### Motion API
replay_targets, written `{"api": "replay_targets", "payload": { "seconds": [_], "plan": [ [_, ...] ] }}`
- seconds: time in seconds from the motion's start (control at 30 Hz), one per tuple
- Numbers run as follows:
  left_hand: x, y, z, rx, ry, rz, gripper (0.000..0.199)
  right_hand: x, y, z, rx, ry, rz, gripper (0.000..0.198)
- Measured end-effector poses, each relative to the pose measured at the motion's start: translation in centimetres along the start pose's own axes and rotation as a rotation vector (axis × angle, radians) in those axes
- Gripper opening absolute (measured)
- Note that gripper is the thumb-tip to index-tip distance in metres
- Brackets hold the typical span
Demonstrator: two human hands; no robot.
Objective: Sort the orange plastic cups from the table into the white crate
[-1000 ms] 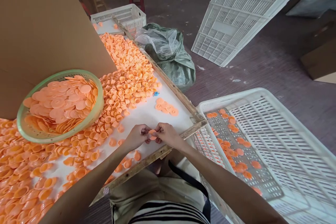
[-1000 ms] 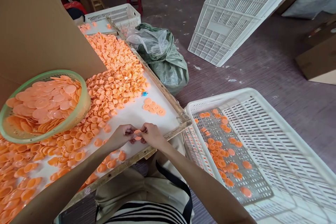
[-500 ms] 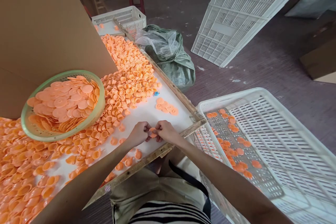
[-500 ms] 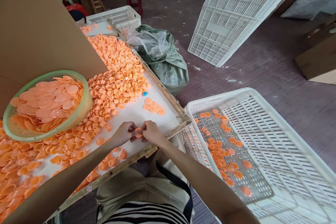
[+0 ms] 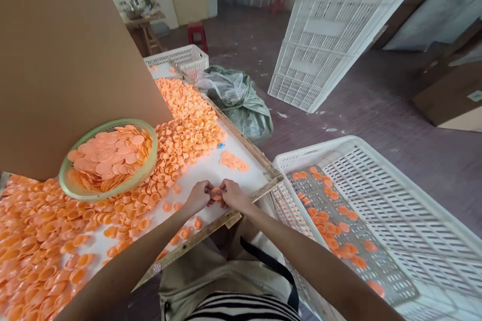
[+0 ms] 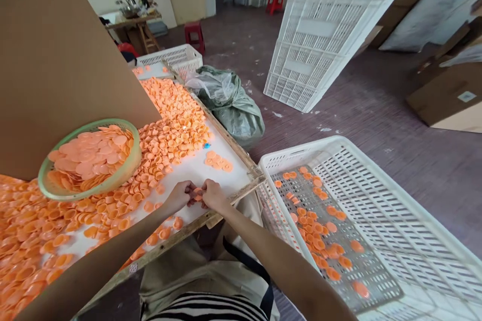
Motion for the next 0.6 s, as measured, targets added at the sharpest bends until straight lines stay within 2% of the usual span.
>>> {"api": "replay_targets", "payload": {
  "seconds": [0.07,0.13,0.2,0.27,0.33,0.4,0.47,0.5,0.6],
  "plan": [
    [0.8,-0.4,0.2,-0.006,-0.067,-0.031,0.015,0.9,0.6,0.3,-0.007,0.095,-0.069,0.006],
    [1.9,-0.6,0.4,0.005,-0.151,-0.080,0.030,2.2,2.4,0.4,-0.028,0.238,-0.209,0.007],
    [3.2,0.0,0.5,-0.010,-0.245,-0.152,0.037,3.7,5.8,-0.5,-0.071,0.384,-0.430,0.016],
    [4.3,1.6,0.6,-0.105,-0.330,-0.265,0.032,5.1,10.5,-2.6,-0.072,0.440,-0.760,0.029],
    [5.0,4.1,0.8,-0.240,-0.361,-0.403,0.026,6.2,15.6,-6.1,0.029,0.357,-1.054,0.034],
    [5.3,6.7,1.4,-0.379,-0.365,-0.545,0.023,6.8,19.8,-10.5,0.133,0.166,-1.212,0.034],
    [5.1,8.7,2.2,-0.500,-0.330,-0.616,0.022,7.3,22.5,-15.2,0.207,-0.021,-1.258,0.035],
    [4.9,9.3,2.7,-0.554,-0.311,-0.622,0.021,7.5,23.2,-17.3,0.216,-0.062,-1.250,0.036],
    [4.2,9.5,3.7,-0.658,-0.313,-0.595,0.017,7.8,23.1,-21.1,0.192,-0.142,-1.199,0.034]
  ]
}}
Point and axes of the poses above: each hand's wrist, its own x-axis away from the middle knuckle, its own y-axis out of the back of the hand, z = x × y, the point moved 1 cm from there along -x, towards the middle knuckle, and after that the axes turned 11 degrees about -z, right-handed, at the moved point
